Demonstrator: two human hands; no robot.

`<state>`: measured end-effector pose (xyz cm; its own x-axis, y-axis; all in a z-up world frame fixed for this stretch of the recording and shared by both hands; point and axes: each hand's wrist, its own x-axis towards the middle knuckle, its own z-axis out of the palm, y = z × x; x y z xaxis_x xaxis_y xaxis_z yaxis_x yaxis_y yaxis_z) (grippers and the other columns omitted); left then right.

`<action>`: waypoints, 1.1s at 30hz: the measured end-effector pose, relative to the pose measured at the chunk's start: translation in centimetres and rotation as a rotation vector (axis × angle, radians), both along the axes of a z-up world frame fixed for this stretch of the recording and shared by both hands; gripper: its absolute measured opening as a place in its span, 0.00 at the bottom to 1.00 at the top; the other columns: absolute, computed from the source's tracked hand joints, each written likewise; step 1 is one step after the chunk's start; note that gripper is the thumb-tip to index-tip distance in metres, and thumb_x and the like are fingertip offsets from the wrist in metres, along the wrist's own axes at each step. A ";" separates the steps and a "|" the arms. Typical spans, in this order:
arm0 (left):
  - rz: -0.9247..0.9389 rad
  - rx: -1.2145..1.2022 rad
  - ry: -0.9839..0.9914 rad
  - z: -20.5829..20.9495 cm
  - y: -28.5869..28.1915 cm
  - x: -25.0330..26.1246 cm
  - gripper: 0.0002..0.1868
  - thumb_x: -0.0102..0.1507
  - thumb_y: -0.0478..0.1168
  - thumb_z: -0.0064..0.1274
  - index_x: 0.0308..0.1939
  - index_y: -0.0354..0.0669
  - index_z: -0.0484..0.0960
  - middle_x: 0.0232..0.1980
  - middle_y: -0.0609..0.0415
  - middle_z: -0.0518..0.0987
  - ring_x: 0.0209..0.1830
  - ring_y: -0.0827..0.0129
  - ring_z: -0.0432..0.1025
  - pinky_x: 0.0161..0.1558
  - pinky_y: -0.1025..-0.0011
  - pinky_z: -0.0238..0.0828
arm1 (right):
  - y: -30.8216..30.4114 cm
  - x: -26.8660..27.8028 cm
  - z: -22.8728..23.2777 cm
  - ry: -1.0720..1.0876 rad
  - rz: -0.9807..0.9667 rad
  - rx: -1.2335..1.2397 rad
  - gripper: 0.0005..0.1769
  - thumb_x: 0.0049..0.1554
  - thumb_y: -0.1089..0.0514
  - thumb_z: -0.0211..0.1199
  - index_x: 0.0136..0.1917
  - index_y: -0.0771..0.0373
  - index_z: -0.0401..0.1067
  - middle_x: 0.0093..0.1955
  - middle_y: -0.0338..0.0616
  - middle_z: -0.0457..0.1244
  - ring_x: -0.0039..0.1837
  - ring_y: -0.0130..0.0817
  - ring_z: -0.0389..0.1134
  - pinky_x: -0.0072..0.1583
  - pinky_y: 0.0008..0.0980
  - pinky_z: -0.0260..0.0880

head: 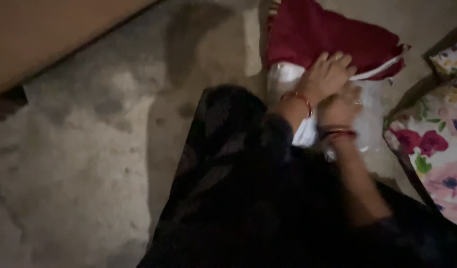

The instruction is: The person inserts a white pillow into a maroon floral pillowcase by hand, smoothing and adjusting the fabric to fit the pillow.

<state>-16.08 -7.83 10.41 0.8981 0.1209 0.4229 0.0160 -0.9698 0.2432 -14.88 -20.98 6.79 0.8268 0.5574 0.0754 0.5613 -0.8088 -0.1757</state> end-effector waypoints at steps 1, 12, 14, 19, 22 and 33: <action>-0.026 0.026 0.017 -0.4 0.7 0.3 0.14 0.62 0.45 0.48 0.50 0.53 0.82 0.55 0.56 0.76 0.62 0.62 0.67 0.59 0.59 0.65 | 0.7 -2.9 0.4 0.037 -0.001 -0.179 0.30 0.57 0.45 0.60 0.67 0.65 0.70 0.89 0.61 0.37 0.88 0.62 0.34 0.80 0.70 0.37; -0.067 0.294 0.438 1.1 2.6 -2.8 0.28 0.64 0.50 0.52 0.65 0.42 0.73 0.72 0.48 0.66 0.73 0.56 0.57 0.64 0.45 0.59 | 5.8 -7.6 6.0 0.155 -0.062 -0.313 0.54 0.60 0.31 0.51 0.85 0.59 0.33 0.86 0.63 0.23 0.84 0.70 0.18 0.72 0.86 0.25; 0.035 0.212 0.315 0.5 2.8 -2.9 0.27 0.62 0.49 0.53 0.63 0.44 0.74 0.70 0.50 0.68 0.73 0.56 0.57 0.64 0.47 0.60 | 6.7 -6.9 6.5 0.188 -0.133 -0.326 0.55 0.60 0.29 0.49 0.86 0.56 0.30 0.87 0.58 0.22 0.85 0.66 0.19 0.74 0.84 0.27; 0.206 0.043 0.075 -1.0 4.4 -2.2 0.20 0.68 0.46 0.53 0.62 0.48 0.77 0.70 0.52 0.70 0.75 0.57 0.61 0.72 0.49 0.63 | 8.9 -3.8 7.1 0.243 -0.288 -0.308 0.56 0.57 0.43 0.54 0.86 0.55 0.25 0.87 0.57 0.21 0.85 0.63 0.18 0.72 0.84 0.28; 0.283 -0.056 0.081 -0.8 6.1 -2.6 0.22 0.64 0.45 0.54 0.62 0.51 0.77 0.70 0.55 0.71 0.75 0.60 0.63 0.72 0.52 0.64 | 9.3 -2.5 6.3 0.245 -0.289 -0.233 0.50 0.65 0.37 0.48 0.86 0.57 0.27 0.88 0.59 0.21 0.86 0.64 0.18 0.74 0.85 0.27; 0.499 -0.435 0.015 1.8 7.5 -2.2 0.16 0.62 0.40 0.52 0.55 0.57 0.81 0.58 0.55 0.77 0.65 0.54 0.68 0.61 0.56 0.72 | 9.5 -6.8 4.3 0.125 0.075 -0.245 0.49 0.59 0.29 0.52 0.83 0.56 0.45 0.84 0.65 0.23 0.82 0.70 0.20 0.69 0.84 0.26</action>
